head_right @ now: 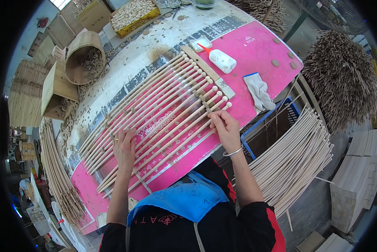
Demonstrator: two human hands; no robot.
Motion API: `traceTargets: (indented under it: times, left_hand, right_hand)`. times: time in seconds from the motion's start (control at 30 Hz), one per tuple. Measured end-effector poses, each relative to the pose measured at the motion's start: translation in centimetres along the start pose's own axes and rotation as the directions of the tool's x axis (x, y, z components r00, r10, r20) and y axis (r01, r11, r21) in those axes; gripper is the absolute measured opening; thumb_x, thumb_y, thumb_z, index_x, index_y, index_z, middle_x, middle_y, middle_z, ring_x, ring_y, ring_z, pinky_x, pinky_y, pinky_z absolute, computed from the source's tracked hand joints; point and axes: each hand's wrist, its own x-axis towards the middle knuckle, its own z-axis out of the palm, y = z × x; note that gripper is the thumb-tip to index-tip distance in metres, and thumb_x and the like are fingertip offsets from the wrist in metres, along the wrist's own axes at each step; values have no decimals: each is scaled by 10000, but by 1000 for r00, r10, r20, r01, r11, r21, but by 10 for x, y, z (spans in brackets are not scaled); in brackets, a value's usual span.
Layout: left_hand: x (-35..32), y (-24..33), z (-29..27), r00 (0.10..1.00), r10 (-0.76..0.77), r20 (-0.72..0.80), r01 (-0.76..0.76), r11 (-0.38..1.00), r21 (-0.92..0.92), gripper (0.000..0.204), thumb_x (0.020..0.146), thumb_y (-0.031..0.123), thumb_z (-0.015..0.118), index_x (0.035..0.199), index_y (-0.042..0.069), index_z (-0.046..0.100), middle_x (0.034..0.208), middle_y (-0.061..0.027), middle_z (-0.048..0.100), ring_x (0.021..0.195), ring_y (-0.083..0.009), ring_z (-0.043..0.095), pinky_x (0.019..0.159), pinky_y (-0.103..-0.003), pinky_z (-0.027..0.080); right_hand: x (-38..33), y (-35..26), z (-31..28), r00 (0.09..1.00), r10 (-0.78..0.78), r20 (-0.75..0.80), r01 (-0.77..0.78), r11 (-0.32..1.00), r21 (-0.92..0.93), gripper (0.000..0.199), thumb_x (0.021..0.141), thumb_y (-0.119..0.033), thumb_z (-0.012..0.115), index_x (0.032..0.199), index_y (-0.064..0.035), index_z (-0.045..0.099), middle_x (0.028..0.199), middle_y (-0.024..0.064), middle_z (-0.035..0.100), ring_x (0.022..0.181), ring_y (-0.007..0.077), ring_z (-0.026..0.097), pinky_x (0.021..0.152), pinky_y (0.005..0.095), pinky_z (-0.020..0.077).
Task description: Assembling wooden slats by applying glue and fitting them into a frame on a workbench.
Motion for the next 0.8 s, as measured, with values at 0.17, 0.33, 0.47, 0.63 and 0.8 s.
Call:
traceTargets:
  times: [0.17, 0.33, 0.47, 0.63, 0.8]
  left_hand:
    - [3, -8, 6, 998, 35, -42, -36, 999, -33, 229, 900, 61, 726, 1126, 100, 729, 1048, -64, 626, 1011, -279, 621, 889, -433, 485]
    - [10, -1, -44, 993, 30, -117, -27, 999, 25, 218, 885, 18, 741, 1098, 63, 724, 976, -82, 598, 942, -286, 609, 839, -440, 485]
    - [-5, 18, -73, 981, 163, -106, -158, 986, 48, 260, 881, 15, 696, 1125, 80, 755, 954, -70, 560, 890, -262, 588, 783, -409, 473]
    - [-34, 32, -111, 995, 102, -4, -101, 985, -138, 360, 822, 41, 784, 1179, 66, 745, 1104, -83, 642, 981, -289, 623, 852, -420, 493]
    - [-71, 6, -129, 968, -218, 125, 250, 895, -369, 371, 852, 82, 797, 1210, 23, 715, 1059, -158, 703, 949, -348, 679, 823, -421, 527]
  right_hand:
    - [-2, -1, 4, 1000, -8, 24, 9, 1000, -19, 210, 1093, -174, 609, 1114, 0, 724, 787, -2, 652, 693, 56, 596, 622, 218, 484]
    - [-7, -7, 32, 995, 6, 95, 3, 995, -99, 213, 1092, -185, 611, 1128, -10, 728, 829, -8, 655, 708, 56, 597, 647, 212, 491]
    - [-14, -28, 89, 903, 114, 414, -234, 939, 253, 424, 1108, -253, 591, 1473, -38, 590, 897, -11, 677, 770, 40, 627, 652, 198, 485]
    - [-14, -22, 124, 894, 193, 405, -359, 849, 387, 301, 1101, -351, 611, 1079, -72, 722, 783, -28, 668, 662, 55, 615, 615, 199, 477]
    - [-10, -27, 116, 903, 149, 402, -318, 862, 394, 284, 1105, -320, 603, 1087, -65, 724, 773, -22, 672, 644, 56, 610, 603, 195, 482]
